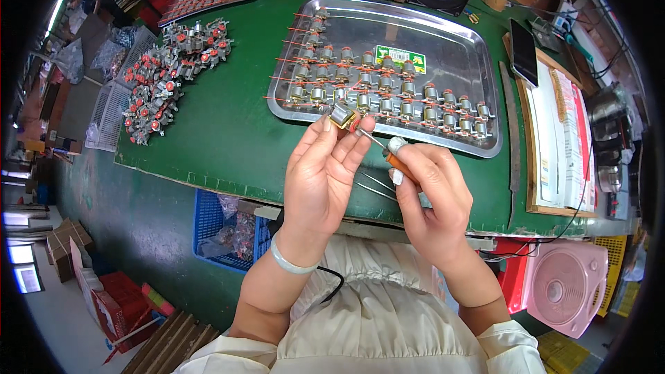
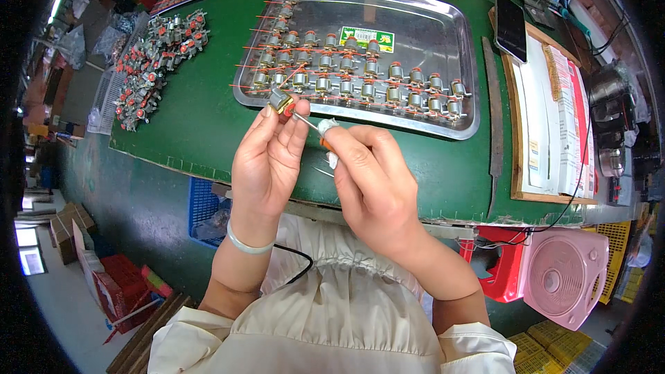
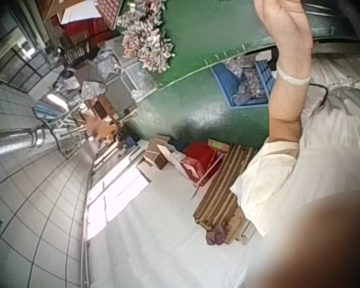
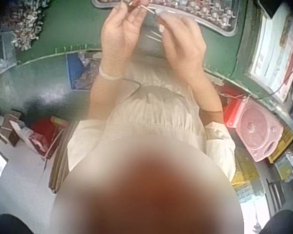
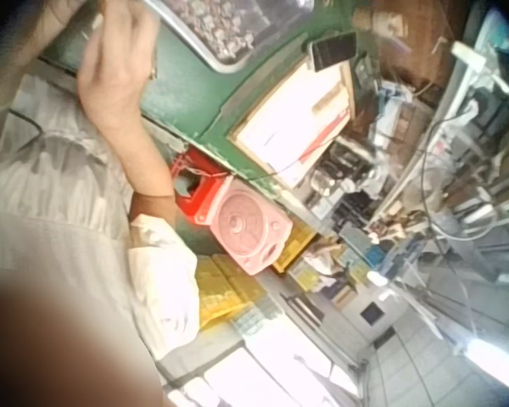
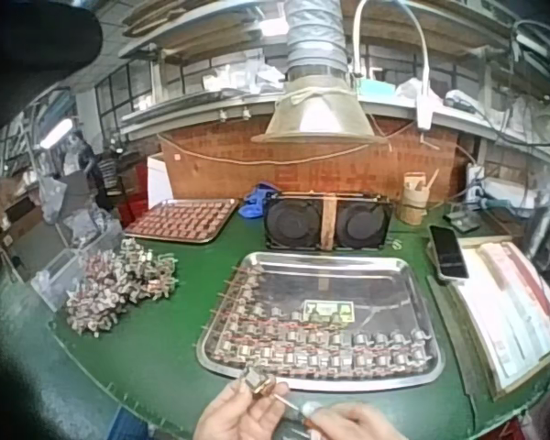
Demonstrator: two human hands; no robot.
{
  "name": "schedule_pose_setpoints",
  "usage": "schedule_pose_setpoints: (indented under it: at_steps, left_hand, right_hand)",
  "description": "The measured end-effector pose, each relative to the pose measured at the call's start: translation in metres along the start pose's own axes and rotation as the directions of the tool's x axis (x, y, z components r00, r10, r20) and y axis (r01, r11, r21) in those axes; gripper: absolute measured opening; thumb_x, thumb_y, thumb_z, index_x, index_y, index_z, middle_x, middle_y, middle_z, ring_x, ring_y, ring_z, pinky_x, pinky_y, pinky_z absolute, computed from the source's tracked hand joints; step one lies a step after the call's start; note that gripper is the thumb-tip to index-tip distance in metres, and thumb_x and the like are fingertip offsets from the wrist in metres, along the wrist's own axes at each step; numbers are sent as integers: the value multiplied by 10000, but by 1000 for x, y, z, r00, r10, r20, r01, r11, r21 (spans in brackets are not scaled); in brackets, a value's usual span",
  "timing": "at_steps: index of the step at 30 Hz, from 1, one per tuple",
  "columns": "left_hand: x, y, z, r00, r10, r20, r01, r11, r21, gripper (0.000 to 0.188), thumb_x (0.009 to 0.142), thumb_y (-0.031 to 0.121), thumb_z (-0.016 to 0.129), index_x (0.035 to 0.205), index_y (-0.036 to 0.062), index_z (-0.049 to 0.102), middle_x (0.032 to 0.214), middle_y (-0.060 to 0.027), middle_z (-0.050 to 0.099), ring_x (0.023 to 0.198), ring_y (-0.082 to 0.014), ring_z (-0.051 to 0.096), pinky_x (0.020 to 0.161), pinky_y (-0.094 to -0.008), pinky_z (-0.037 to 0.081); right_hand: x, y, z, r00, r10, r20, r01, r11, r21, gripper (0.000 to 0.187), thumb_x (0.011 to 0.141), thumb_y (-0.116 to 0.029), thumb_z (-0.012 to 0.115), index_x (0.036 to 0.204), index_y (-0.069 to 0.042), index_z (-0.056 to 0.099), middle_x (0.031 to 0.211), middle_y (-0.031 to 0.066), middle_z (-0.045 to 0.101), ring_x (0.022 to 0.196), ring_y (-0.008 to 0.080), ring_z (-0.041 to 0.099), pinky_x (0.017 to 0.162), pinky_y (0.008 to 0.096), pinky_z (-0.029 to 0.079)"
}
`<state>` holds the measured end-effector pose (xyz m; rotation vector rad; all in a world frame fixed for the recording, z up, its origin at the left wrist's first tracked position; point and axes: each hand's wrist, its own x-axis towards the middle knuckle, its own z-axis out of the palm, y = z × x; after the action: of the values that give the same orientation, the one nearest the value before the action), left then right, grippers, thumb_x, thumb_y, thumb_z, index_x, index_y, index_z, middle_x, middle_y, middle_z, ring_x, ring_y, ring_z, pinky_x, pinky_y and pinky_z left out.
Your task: The recorder is assembling small electric motors by attaching components and using a screwdriver.
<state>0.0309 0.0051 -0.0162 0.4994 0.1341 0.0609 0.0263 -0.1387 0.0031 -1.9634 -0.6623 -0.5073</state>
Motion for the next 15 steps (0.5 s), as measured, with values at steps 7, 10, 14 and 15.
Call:
schedule_pose_setpoints:
  at_steps: [7,10,14,15]
  left_hand:
    - [-1,-2,1,999,-3,-36,3,1000,-18,177,920,108,394,1023,-14,470,1028,-148,563,1017,-251,553,834,-308,491]
    - [-1,-3,0,999,41,-31,-39,998,48,171,920,108,397,1023,-9,467,1024,-144,564,1007,-250,559,828,-308,493]
    - [-4,-1,5,992,125,-33,-118,980,162,168,921,119,403,1021,-2,463,985,-137,577,959,-250,584,804,-312,500]
    - [-4,0,8,989,148,-17,-141,970,196,169,922,124,403,1020,-1,463,967,-134,583,941,-250,593,792,-312,503]
  right_hand:
    - [5,1,-5,999,-3,47,2,1000,25,322,693,122,555,997,16,573,876,134,541,685,196,567,559,272,462]
    - [7,3,-8,994,-87,71,91,994,-62,327,694,107,566,1011,22,567,833,134,540,632,190,551,529,259,447]
    - [6,-1,-18,886,320,336,-427,844,323,290,789,11,538,1078,25,518,838,102,573,601,120,523,497,223,425]
    - [5,0,-21,714,459,528,-696,541,472,279,821,-22,522,1096,23,502,850,91,583,603,95,515,492,214,422]
